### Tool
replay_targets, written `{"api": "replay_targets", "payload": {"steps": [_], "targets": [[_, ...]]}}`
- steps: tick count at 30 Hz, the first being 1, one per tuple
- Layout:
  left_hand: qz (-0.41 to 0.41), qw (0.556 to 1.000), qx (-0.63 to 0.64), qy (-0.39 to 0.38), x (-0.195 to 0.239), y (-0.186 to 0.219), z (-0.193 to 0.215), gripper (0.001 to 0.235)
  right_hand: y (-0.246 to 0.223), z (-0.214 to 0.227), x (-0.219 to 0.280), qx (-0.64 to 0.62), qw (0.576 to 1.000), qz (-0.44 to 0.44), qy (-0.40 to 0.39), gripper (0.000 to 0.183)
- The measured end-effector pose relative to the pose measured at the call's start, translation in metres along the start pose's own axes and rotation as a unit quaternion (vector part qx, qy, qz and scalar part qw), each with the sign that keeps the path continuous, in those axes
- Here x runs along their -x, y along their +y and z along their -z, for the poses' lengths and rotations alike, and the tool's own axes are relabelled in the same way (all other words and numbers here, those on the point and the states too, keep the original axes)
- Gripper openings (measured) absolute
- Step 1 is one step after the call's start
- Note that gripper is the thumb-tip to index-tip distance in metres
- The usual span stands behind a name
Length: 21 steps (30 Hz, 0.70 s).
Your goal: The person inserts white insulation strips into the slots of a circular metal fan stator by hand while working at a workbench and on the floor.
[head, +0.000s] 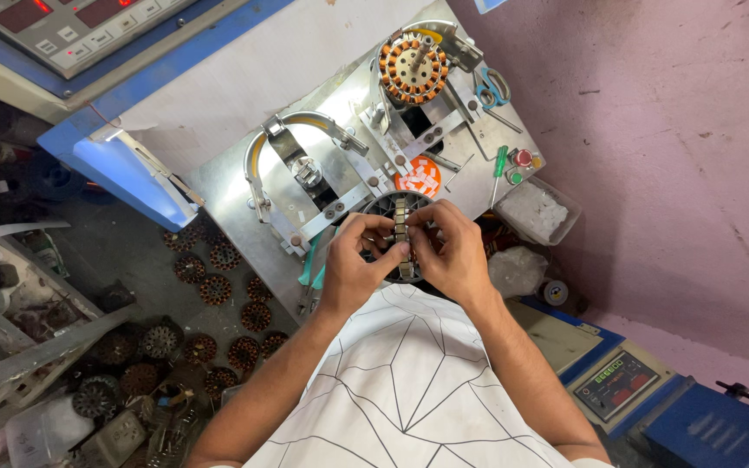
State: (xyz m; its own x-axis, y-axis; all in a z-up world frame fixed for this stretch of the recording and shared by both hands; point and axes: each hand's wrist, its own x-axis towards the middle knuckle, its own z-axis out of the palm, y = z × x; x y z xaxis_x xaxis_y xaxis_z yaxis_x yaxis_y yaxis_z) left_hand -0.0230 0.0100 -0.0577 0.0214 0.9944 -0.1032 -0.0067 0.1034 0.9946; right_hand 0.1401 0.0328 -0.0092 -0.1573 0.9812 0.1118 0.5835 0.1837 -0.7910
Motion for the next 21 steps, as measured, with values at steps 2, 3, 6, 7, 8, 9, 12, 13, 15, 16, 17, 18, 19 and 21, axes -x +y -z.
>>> {"api": "replay_targets", "payload": {"steps": [2, 3, 6, 7, 8, 9, 12, 13, 15, 16, 17, 18, 19, 21], "targets": [[0.043, 0.999, 0.006, 0.002, 0.001, 0.000, 0.000, 0.029, -0.004, -0.002, 0.002, 0.017, 1.000, 0.002, 0.006, 0.013], [0.042, 0.999, 0.015, 0.001, 0.001, -0.001, 0.001, 0.029, -0.005, -0.003, 0.004, 0.021, 1.000, -0.006, 0.009, 0.014], [0.055, 0.997, 0.061, -0.007, 0.001, -0.006, 0.002, 0.025, -0.001, -0.003, 0.013, 0.007, 0.998, -0.064, 0.005, 0.020], [0.069, 0.994, 0.086, -0.008, 0.001, -0.007, 0.003, 0.023, 0.002, 0.000, 0.014, -0.017, 0.994, -0.106, -0.006, 0.024], [0.083, 0.990, 0.111, -0.010, 0.000, -0.007, 0.004, 0.022, 0.006, 0.003, 0.015, -0.041, 0.988, -0.147, -0.017, 0.029], [0.085, 0.989, 0.117, -0.012, -0.001, -0.008, 0.004, 0.022, 0.011, 0.004, 0.014, -0.076, 0.984, -0.160, -0.012, 0.025], [0.098, 0.986, 0.136, -0.015, -0.005, -0.009, 0.004, 0.021, 0.023, 0.002, 0.012, -0.154, 0.969, -0.194, -0.006, 0.016], [0.107, 0.984, 0.142, -0.012, -0.005, -0.008, 0.004, 0.021, 0.026, 0.000, 0.011, -0.162, 0.966, -0.202, -0.007, 0.014], [0.126, 0.978, 0.163, -0.013, -0.009, -0.006, 0.004, 0.020, 0.028, -0.004, 0.010, -0.170, 0.959, -0.227, -0.008, 0.013], [0.136, 0.974, 0.178, -0.016, -0.011, -0.006, 0.004, 0.019, 0.028, -0.005, 0.009, -0.169, 0.955, -0.244, -0.008, 0.012], [0.147, 0.970, 0.193, -0.019, -0.012, -0.005, 0.005, 0.019, 0.027, -0.006, 0.009, -0.169, 0.950, -0.261, -0.009, 0.012], [0.160, 0.968, 0.192, -0.022, -0.014, -0.005, 0.005, 0.018, 0.026, -0.006, 0.009, -0.163, 0.952, -0.259, -0.007, 0.013], [0.171, 0.966, 0.191, -0.025, -0.016, -0.005, 0.006, 0.017, 0.024, -0.006, 0.009, -0.158, 0.954, -0.255, -0.006, 0.013], [0.186, 0.962, 0.195, -0.033, -0.021, -0.006, 0.006, 0.016, 0.021, -0.005, 0.008, -0.144, 0.957, -0.252, -0.004, 0.012]]}}
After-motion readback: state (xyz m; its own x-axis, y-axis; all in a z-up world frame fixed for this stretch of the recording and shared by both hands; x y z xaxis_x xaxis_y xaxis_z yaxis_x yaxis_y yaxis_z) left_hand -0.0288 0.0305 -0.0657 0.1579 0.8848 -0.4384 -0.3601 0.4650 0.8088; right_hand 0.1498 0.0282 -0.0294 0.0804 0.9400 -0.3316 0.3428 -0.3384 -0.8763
